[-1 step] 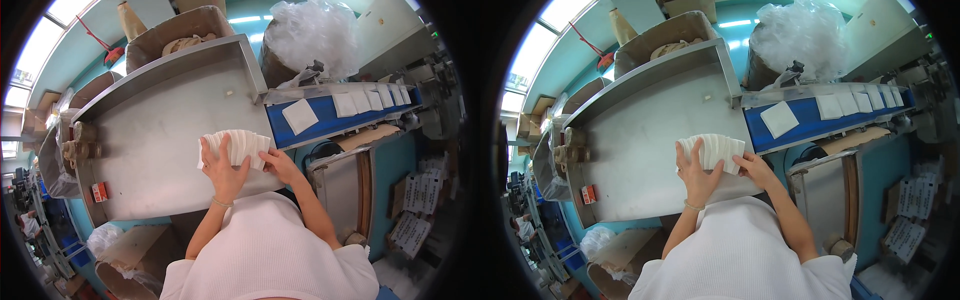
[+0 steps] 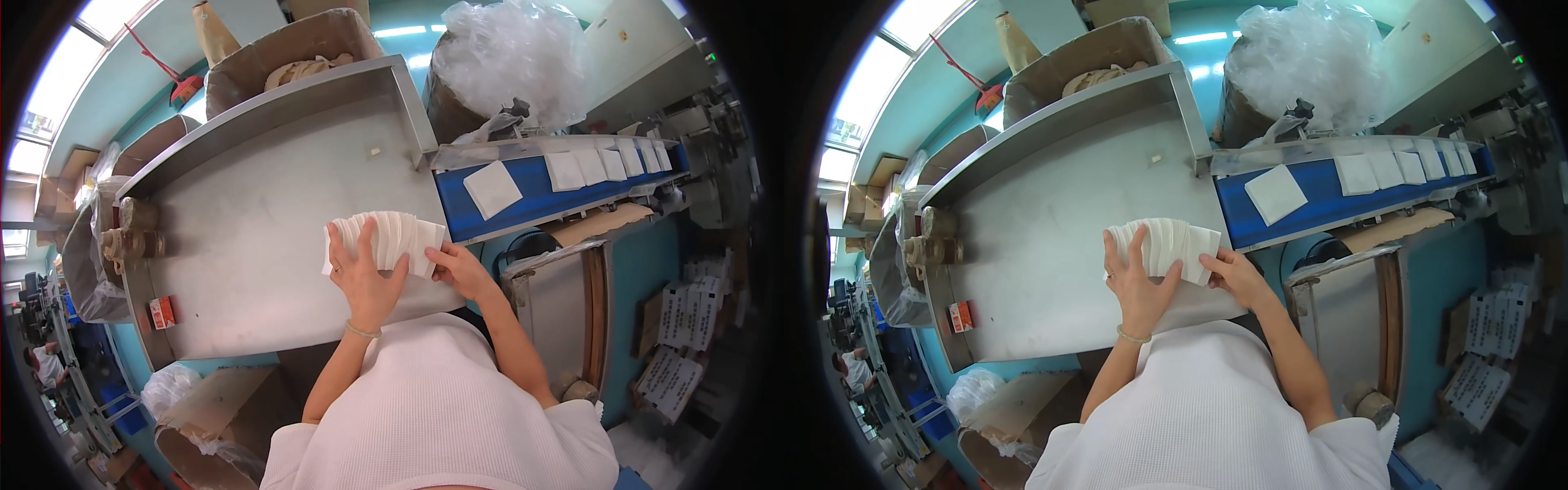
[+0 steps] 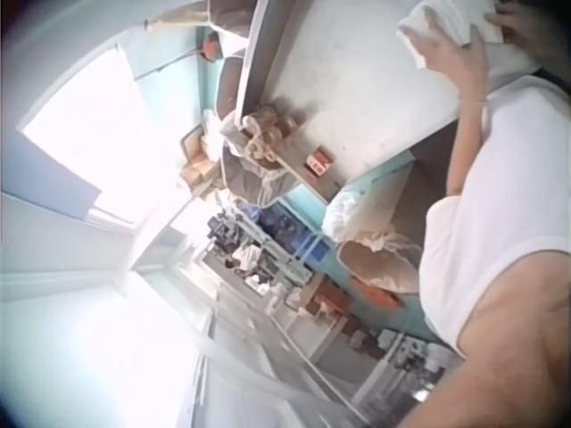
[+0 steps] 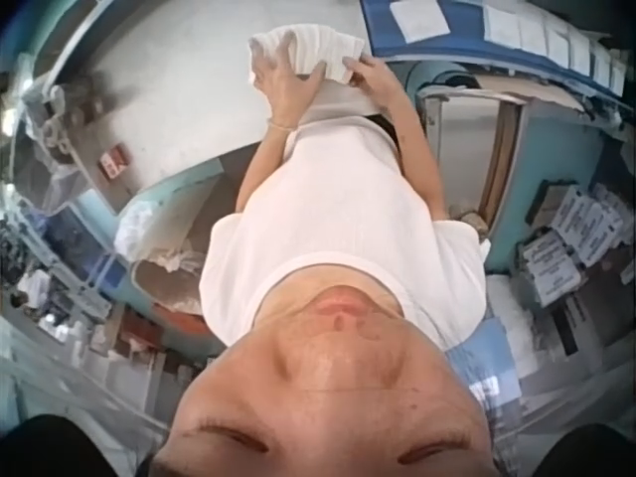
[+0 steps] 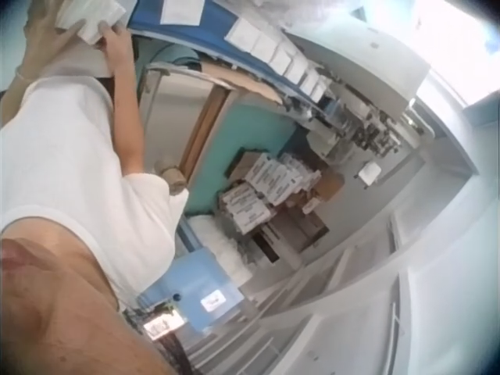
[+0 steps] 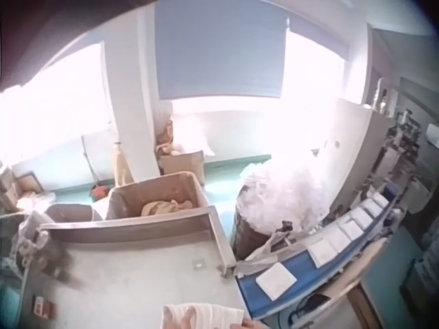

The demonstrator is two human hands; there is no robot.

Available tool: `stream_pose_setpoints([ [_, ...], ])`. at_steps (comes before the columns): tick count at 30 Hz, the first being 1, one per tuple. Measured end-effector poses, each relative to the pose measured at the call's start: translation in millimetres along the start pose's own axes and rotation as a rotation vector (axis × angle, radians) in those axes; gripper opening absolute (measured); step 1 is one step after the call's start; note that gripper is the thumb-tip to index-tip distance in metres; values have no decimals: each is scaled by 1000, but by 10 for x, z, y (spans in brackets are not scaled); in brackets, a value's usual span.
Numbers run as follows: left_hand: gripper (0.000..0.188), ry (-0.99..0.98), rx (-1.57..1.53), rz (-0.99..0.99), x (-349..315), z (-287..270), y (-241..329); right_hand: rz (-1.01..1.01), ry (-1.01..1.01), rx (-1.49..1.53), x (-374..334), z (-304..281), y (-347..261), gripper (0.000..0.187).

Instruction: Taking stacks of square paper products and placing them into a machine feeder on a production line.

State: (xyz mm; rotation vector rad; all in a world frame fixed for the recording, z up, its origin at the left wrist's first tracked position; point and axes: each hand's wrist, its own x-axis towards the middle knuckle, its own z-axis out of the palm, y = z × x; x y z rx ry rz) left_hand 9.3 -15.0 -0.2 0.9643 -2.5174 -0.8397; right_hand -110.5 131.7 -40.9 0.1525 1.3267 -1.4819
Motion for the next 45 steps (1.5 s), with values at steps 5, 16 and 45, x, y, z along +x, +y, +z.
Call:
stream_pose_setpoints([
  [5,78,-15,-25,48,-1,-21,34,-281,275,323,165,-160,-89,31],
  [16,83,-98,-907,-496,142,-56,-270,-80,25,-21,71,146,-59,37],
  [45,96,-55,-222,95,18,53,55,-288,168,-210,-25,415,-170,34],
])
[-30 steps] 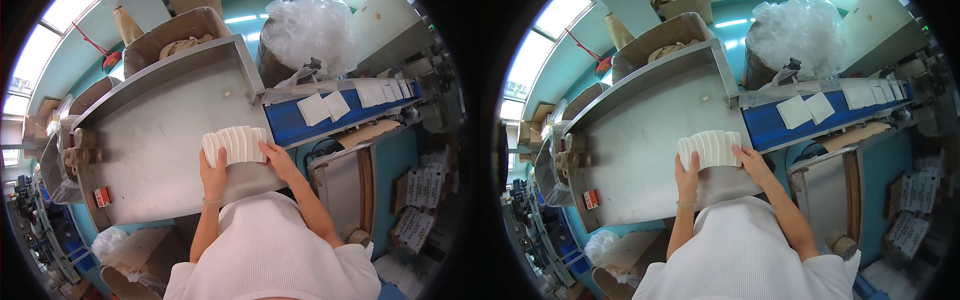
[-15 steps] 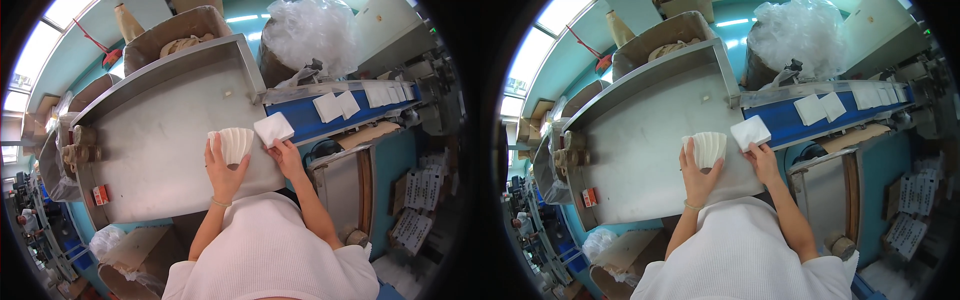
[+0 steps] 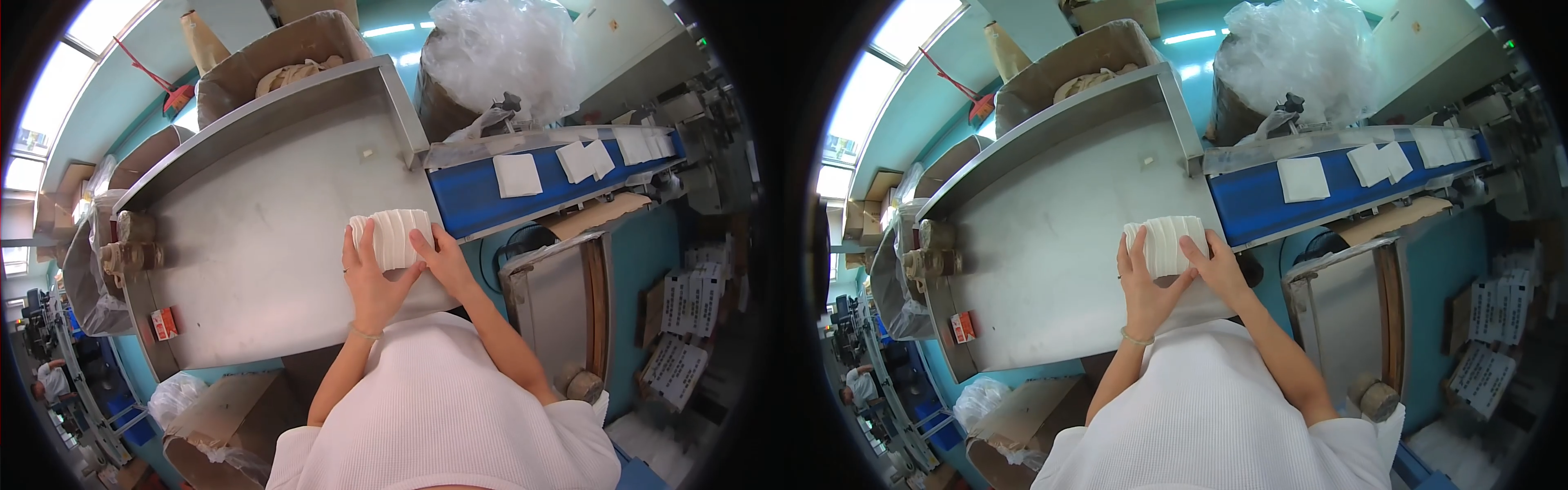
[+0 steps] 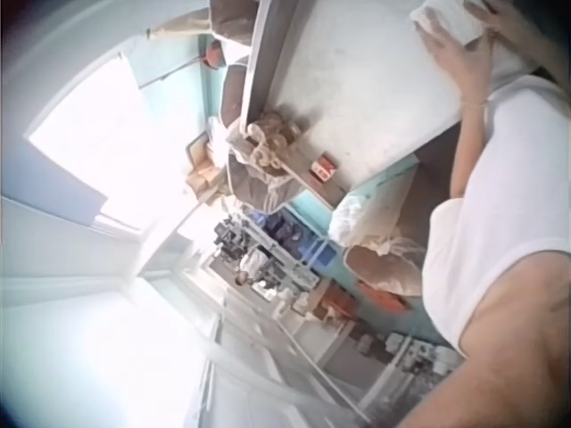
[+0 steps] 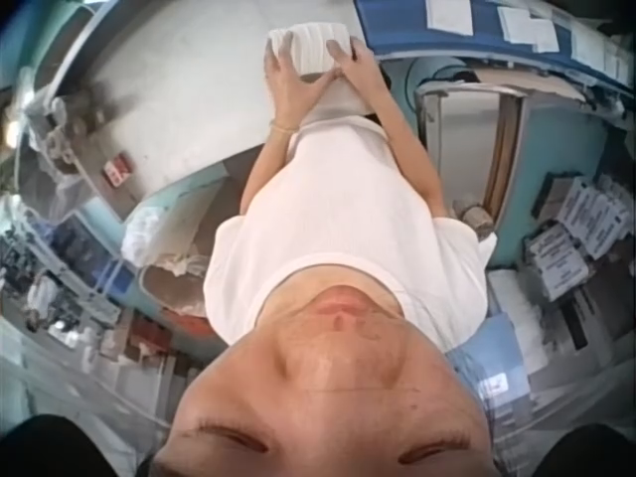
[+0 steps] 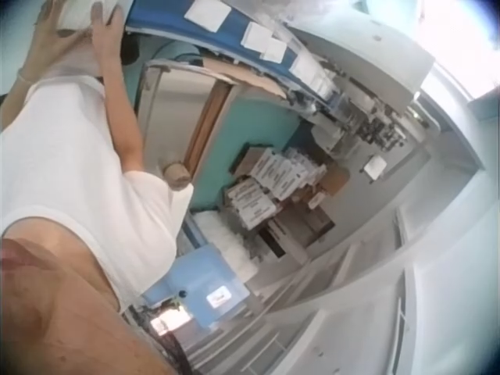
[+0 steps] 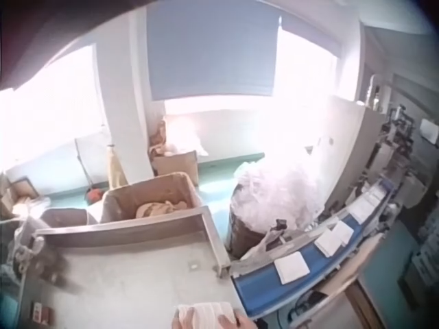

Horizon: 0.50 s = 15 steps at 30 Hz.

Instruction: Taking stacks of square paper products and placing them into a machine feeder on a production line.

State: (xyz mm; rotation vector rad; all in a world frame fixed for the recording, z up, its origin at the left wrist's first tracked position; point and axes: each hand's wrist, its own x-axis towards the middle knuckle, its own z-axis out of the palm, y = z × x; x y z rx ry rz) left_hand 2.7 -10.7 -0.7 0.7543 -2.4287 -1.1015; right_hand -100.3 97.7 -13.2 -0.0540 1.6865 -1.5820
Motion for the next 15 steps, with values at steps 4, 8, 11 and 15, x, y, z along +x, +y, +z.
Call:
stream_pose_setpoints([
  [4,91,51,1,38,-32,72,-74,-57,-14,46,82,-29,125,35],
  [8,88,118,25,22,0,37,-93,173,-117,265,38,-211,353,31],
  [11,82,82,-6,-12,10,7,-129,131,-6,339,54,-315,413,31],
  [15,76,8,-153,1,4,31,-159,82,142,364,203,-337,338,39],
])
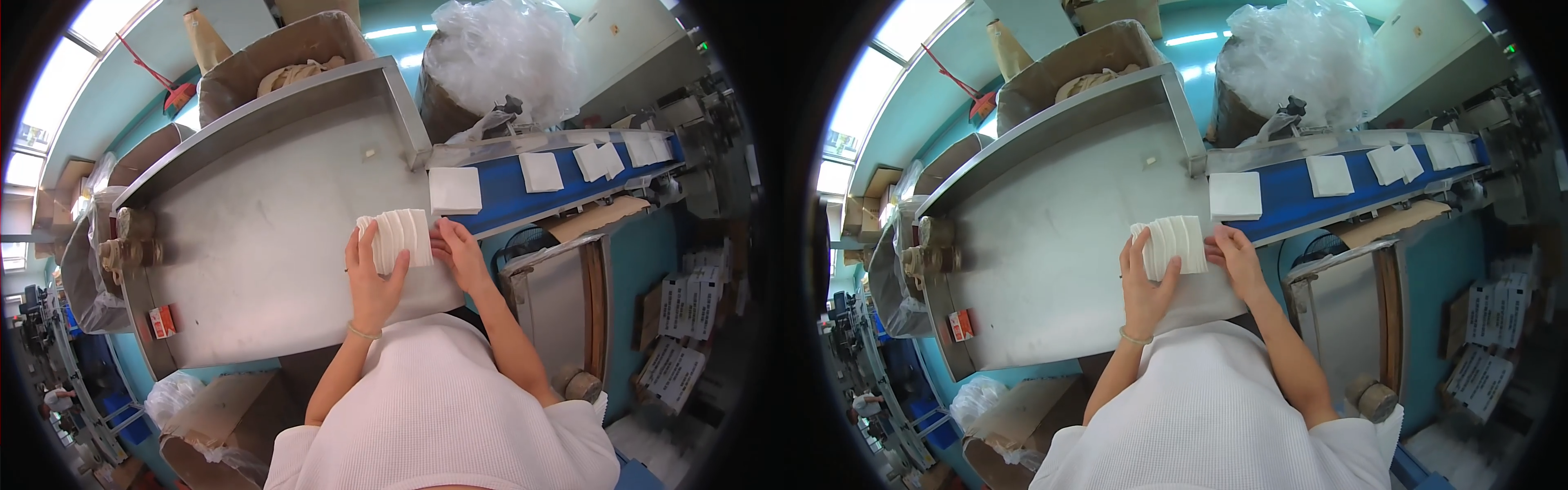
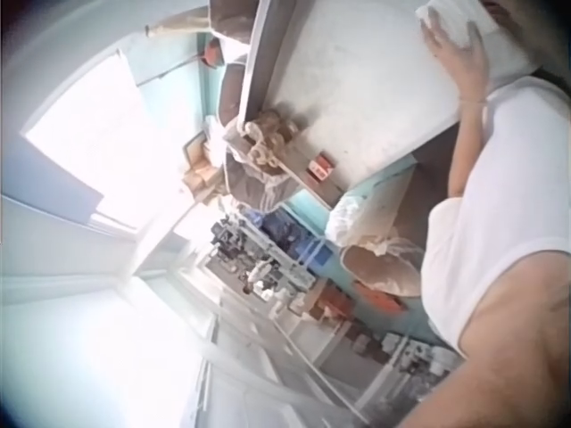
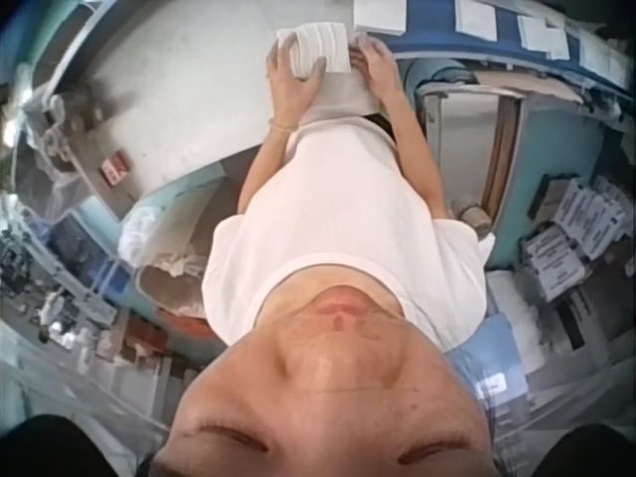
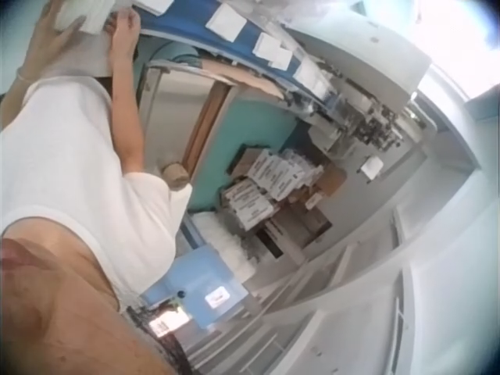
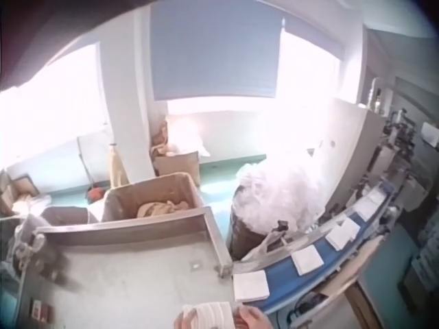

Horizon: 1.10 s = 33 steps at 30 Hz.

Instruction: Taking stacks of square paper products and placing them into a machine feeder on a production line.

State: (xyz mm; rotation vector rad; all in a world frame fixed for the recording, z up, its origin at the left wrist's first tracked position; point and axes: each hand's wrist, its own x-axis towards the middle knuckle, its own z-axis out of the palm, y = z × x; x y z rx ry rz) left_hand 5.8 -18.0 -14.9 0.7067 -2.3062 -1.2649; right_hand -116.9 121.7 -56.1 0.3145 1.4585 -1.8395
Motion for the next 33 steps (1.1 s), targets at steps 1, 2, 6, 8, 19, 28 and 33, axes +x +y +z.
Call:
stream_pose_setpoints([
  [1,76,-45,-53,-9,-16,23,-22,-75,-43,-145,-69,118,-23,41],
  [2,76,-47,-53,-8,-30,45,-27,-155,-84,-397,-152,219,-62,40],
  [6,84,44,36,11,-27,61,65,-107,-226,-334,-201,270,-9,39],
  [8,87,79,79,4,-16,8,91,109,-326,-244,-201,131,-10,38],
  [19,87,61,104,6,-30,20,58,8,-175,-297,-172,225,6,26],
  [28,72,45,33,-15,-3,-78,0,-48,47,204,246,-145,-41,27],
  [33,70,-26,0,1,-17,-34,-14,139,50,169,14,-64,-169,40],
])
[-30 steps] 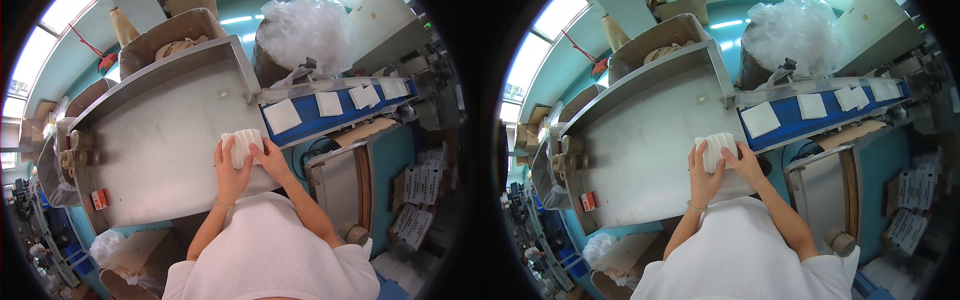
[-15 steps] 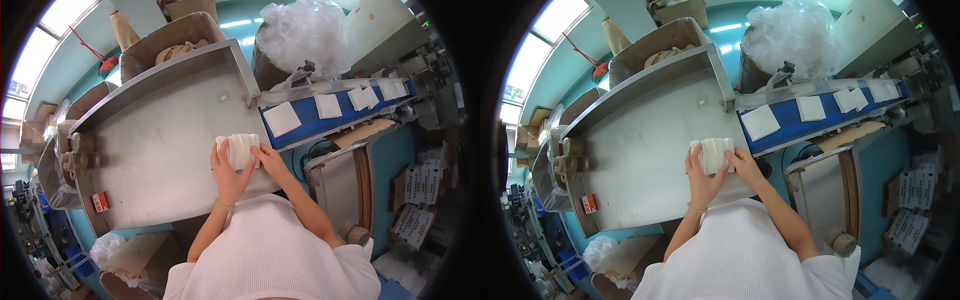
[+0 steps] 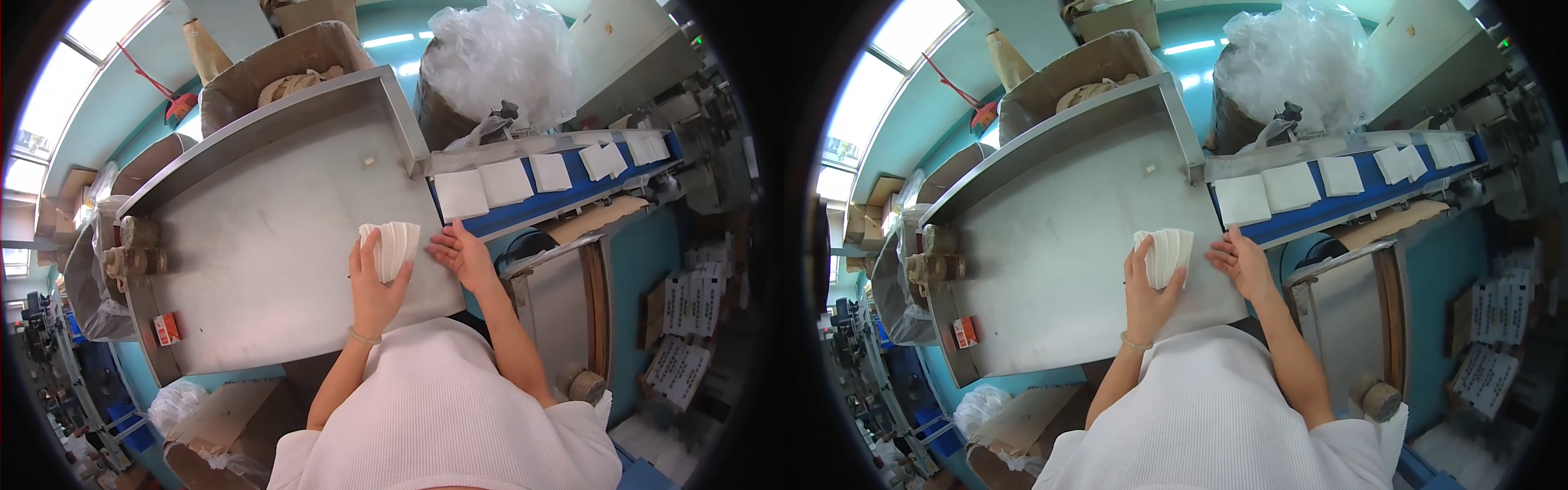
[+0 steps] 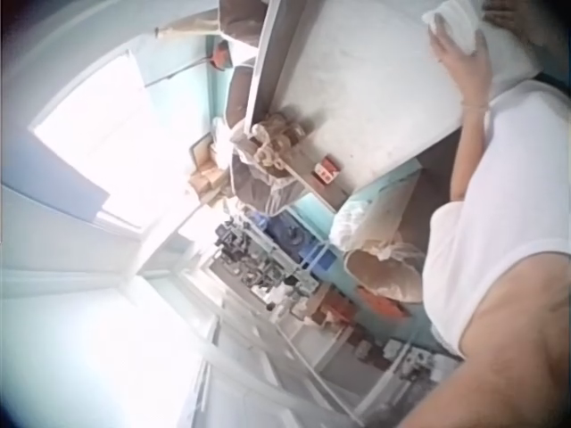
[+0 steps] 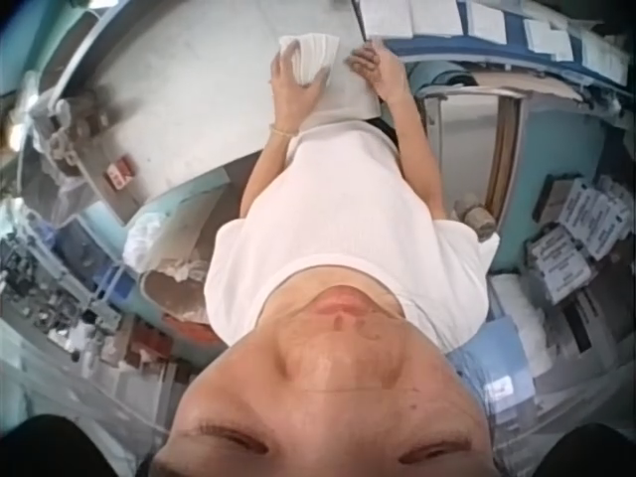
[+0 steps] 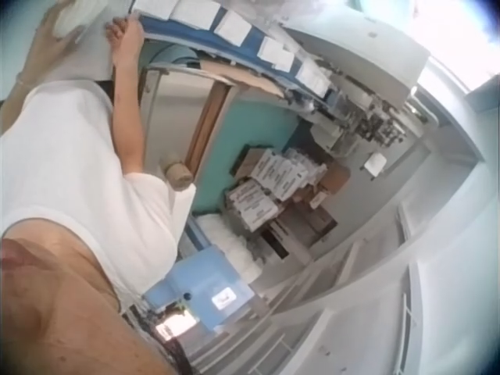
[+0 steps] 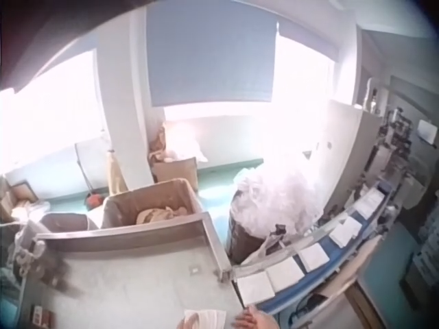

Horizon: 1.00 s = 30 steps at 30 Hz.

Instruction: Taking stacks of square paper products and placing them into a machine feeder on a production line.

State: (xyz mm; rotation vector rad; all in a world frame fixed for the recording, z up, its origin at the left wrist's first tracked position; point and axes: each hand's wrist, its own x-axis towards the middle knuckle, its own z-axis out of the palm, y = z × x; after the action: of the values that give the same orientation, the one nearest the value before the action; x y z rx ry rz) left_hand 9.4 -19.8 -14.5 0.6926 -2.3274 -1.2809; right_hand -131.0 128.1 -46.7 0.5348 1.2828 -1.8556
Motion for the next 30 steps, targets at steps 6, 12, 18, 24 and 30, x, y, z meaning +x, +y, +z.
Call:
stream_pose_setpoints([
  [6,70,-50,-69,33,-25,81,115,-491,-96,-661,-240,335,290,39],
  [12,75,-7,-83,12,0,30,127,-35,-164,-498,-189,-36,169,30],
  [18,80,-103,-408,-165,-60,175,-55,-294,-45,-560,-183,212,126,43],
  [24,86,-121,-279,-226,-23,66,96,44,-319,-343,-274,183,138,27],
  [30,78,-121,-295,-227,-8,71,-5,-213,35,45,-24,8,146,29],
])
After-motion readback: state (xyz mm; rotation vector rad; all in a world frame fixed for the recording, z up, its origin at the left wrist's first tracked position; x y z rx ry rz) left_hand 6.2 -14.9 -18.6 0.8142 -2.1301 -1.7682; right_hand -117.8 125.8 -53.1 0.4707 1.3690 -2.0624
